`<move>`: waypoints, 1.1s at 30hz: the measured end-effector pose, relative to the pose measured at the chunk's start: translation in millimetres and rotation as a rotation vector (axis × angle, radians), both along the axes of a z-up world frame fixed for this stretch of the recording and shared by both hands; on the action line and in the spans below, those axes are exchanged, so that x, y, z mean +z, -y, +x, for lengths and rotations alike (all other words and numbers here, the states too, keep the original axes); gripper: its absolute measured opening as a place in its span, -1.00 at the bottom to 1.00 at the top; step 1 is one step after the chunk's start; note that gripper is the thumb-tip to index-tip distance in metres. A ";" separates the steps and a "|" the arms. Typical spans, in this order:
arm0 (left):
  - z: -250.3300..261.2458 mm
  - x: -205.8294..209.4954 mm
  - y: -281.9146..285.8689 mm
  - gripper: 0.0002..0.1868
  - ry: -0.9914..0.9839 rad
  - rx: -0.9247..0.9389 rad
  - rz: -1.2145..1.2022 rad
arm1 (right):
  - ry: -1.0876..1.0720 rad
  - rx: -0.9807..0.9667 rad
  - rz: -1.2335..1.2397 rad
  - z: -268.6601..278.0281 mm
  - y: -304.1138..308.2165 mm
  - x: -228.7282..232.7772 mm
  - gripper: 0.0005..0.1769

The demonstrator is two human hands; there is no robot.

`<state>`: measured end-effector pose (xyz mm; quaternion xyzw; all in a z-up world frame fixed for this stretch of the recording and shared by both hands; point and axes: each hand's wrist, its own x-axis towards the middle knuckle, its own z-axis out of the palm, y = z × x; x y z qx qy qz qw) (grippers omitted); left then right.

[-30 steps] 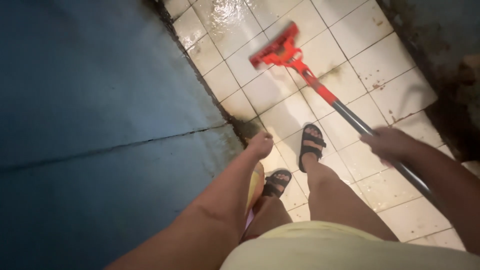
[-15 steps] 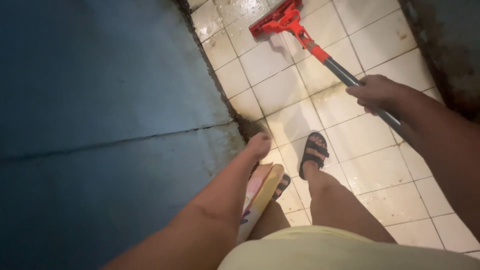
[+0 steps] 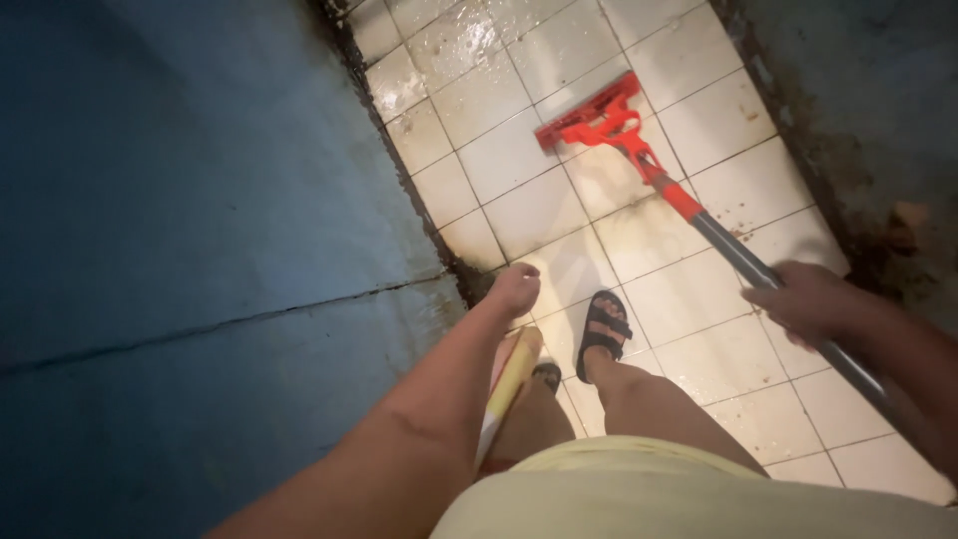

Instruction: Mop the tiled floor using a sponge mop.

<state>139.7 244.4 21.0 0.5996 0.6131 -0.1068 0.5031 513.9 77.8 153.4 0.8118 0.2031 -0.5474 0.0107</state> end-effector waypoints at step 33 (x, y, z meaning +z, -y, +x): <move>-2.1 21.1 -264.0 -0.57 0.274 -0.091 0.146 | -0.115 0.353 0.038 -144.8 -335.3 21.0 -0.44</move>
